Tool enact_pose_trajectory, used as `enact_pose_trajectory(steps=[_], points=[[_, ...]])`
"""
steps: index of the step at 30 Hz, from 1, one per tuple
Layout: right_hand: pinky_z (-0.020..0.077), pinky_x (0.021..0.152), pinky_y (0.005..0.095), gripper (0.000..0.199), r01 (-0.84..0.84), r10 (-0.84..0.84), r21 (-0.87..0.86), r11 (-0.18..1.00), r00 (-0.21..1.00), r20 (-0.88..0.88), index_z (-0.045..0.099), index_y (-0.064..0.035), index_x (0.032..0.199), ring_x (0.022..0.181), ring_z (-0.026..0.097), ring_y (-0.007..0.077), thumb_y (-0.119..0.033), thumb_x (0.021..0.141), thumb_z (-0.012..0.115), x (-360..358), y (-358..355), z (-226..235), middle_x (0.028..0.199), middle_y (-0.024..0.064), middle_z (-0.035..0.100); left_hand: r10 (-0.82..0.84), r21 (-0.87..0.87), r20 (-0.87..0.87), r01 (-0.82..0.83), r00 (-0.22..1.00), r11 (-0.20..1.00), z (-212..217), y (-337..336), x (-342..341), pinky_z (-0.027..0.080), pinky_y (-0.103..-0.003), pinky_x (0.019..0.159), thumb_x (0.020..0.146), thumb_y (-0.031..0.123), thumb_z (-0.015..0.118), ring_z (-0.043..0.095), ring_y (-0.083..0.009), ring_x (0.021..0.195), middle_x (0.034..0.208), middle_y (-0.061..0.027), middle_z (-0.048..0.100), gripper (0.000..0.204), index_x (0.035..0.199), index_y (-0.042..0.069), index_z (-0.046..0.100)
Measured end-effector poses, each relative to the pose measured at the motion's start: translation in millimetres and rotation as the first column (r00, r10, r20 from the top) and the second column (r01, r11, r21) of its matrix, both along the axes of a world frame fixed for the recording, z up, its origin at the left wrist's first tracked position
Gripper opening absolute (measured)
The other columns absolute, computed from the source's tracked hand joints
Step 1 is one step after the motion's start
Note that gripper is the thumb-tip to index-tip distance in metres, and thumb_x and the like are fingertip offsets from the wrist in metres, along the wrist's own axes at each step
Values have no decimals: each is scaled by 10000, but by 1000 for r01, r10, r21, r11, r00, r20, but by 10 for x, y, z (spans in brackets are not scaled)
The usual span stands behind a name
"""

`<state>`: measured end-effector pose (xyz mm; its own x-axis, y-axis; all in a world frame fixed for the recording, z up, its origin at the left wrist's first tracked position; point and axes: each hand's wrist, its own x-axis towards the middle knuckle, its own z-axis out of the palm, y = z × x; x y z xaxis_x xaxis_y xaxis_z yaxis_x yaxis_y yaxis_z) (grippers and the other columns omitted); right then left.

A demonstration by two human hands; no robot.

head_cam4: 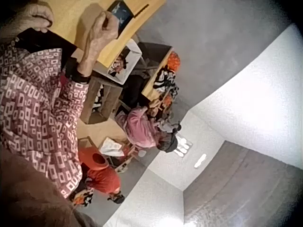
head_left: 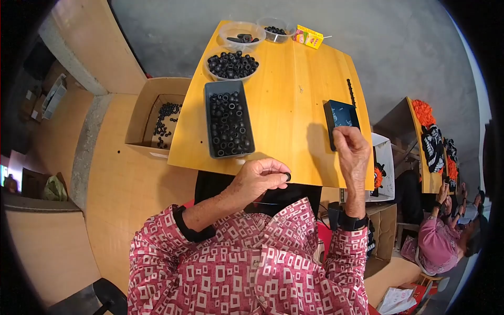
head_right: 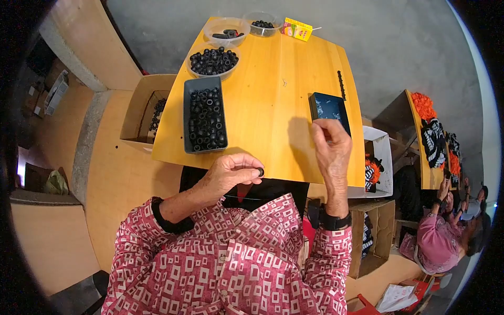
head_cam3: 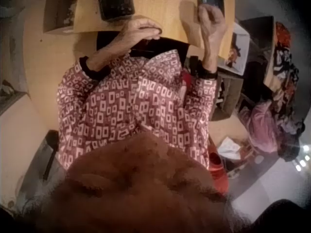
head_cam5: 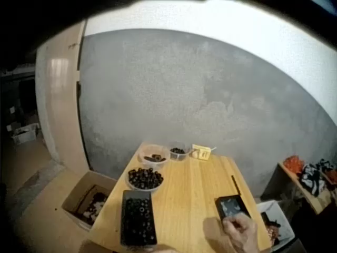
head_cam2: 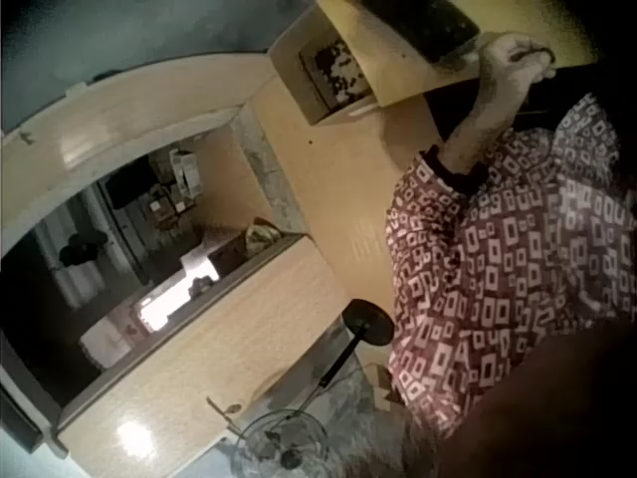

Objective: The person assembles small plastic parts by hand, inserting small components into plastic pieces taken from containers on the table.

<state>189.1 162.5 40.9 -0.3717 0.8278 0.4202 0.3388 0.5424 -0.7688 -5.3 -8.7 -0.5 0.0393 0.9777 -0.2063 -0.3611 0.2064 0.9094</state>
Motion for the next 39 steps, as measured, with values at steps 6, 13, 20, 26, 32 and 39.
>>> enact_pose_trajectory(steps=[6,13,20,26,32,39], points=[[485,639,257,161,236,-246,115,965,965,90,695,25,955,698,593,95,-127,921,653,485,420,289,749,38,660,3,-16,-51,-4,999,1000,111,-23,-4,526,-243,795,962,157,615,677,-126,920,989,-59,672,246,1123,-28,638],[548,727,356,165,102,-182,219,970,903,388,717,-6,953,784,707,301,-126,861,649,450,1062,155,853,174,713,16,-92,-32,-19,999,996,55,-27,7,513,-237,807,945,163,650,688,-140,935,1024,-46,675,220,1111,19,651],[522,901,423,236,-130,-198,370,920,660,725,708,-61,1077,1048,633,338,-75,880,578,152,1301,-207,1067,149,663,37,-95,8,-36,999,995,23,-31,15,516,-246,804,943,159,661,689,-137,927,1048,-43,672,220,1118,27,647],[523,898,438,194,-97,-242,400,911,659,712,687,-31,1043,1035,636,361,-47,869,605,109,1307,-364,1079,161,661,32,-90,21,-30,999,995,8,-20,7,520,-246,805,938,161,669,691,-139,928,1041,-43,672,224,1117,27,649],[532,868,447,169,-62,-211,340,938,678,704,688,-25,1005,964,649,382,-74,851,638,97,1254,-326,1060,179,656,34,-83,10,-33,999,996,27,-27,0,527,-246,810,930,159,674,693,-141,927,1033,-45,674,233,1119,23,650],[516,684,323,103,25,-34,60,998,988,152,706,7,909,765,645,251,-64,835,701,-6,377,139,841,126,651,93,-95,122,-82,988,992,147,-2,-37,536,-240,816,931,143,667,689,-142,947,1047,-56,669,249,1142,15,635]])
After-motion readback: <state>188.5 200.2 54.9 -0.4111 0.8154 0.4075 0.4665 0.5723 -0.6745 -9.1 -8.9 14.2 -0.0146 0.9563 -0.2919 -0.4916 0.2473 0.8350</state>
